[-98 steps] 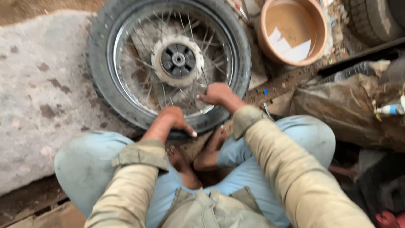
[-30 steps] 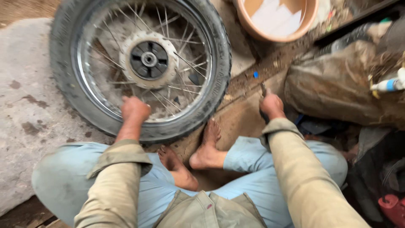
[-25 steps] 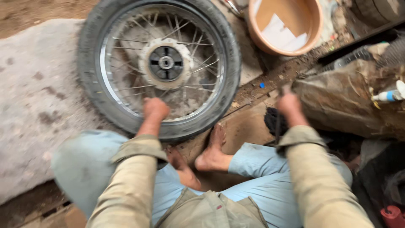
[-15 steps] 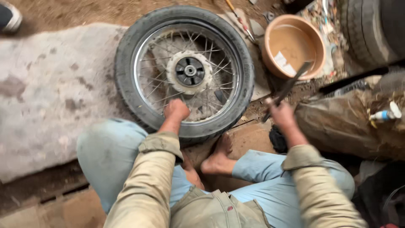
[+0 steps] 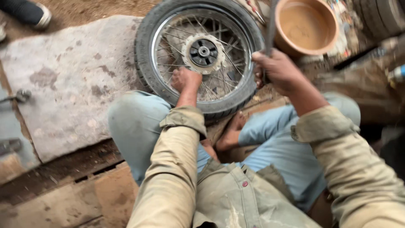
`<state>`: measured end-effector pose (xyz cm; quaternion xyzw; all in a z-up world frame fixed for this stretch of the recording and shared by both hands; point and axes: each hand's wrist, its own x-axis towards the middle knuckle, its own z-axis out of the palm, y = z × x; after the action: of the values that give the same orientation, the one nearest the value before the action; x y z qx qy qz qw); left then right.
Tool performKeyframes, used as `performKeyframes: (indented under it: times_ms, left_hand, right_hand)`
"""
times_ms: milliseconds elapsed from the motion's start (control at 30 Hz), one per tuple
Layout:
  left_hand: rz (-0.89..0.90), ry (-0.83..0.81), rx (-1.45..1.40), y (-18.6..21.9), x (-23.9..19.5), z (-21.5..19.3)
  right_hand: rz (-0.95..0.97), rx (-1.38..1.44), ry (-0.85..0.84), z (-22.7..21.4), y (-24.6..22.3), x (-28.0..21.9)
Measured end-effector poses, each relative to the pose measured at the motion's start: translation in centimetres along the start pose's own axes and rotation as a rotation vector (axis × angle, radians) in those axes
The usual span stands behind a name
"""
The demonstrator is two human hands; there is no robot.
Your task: The person sits on the ground and uses a metal tire lever to pry the tire bead off the rim of a motorcycle wheel. They work around the circumference of the wheel, using the lever to separate the tire from the rim.
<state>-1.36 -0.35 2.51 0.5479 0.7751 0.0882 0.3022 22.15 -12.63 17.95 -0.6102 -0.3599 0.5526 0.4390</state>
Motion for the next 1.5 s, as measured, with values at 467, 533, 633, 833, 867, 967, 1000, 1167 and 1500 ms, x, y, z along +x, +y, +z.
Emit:
performKeyframes:
  times_ms: [467, 533, 633, 833, 867, 967, 1000, 1167, 1500]
  left_hand:
    - [-0.021, 0.207, -0.028, -5.5, 6.7, 2.6]
    - [-0.048, 0.369, -0.089, -8.8, 7.6, 2.0]
    - [-0.226, 0.360, -0.031, -12.8, 8.6, 1.2]
    - [-0.226, 0.265, 0.057, -16.5, 9.6, 1.3]
    - [-0.193, 0.273, 0.069, -16.6, 9.6, 1.4]
    - [-0.223, 0.287, 0.104, -16.7, 9.7, 1.1]
    - [-0.250, 0.265, 0.068, -16.5, 10.0, 1.1]
    - [-0.202, 0.328, -0.002, -16.0, 12.8, 1.2]
    - [-0.251, 0.407, 0.117, -11.8, 12.3, 0.8]
  right_hand:
    - [-0.128, -0.772, 0.250, -2.3, 3.7, 8.8]
    - [-0.126, -0.862, 0.297, -3.2, 3.5, 11.6]
    - [-0.186, -0.737, 0.468, -6.6, 5.5, 15.3]
    - [0.163, -0.616, 0.873, -20.4, 12.6, 24.9]
    - [0.345, -0.690, 0.793, -23.0, 13.5, 26.0]
    - [0.453, -0.898, 0.788, -28.6, 16.6, 27.7]
    - [0.421, -0.966, 0.824, -29.8, 17.8, 27.4]
    - [0.042, -0.146, 0.859, -31.5, 19.0, 26.9]
    - [0.088, -0.118, 0.723, -24.2, 12.2, 19.0]
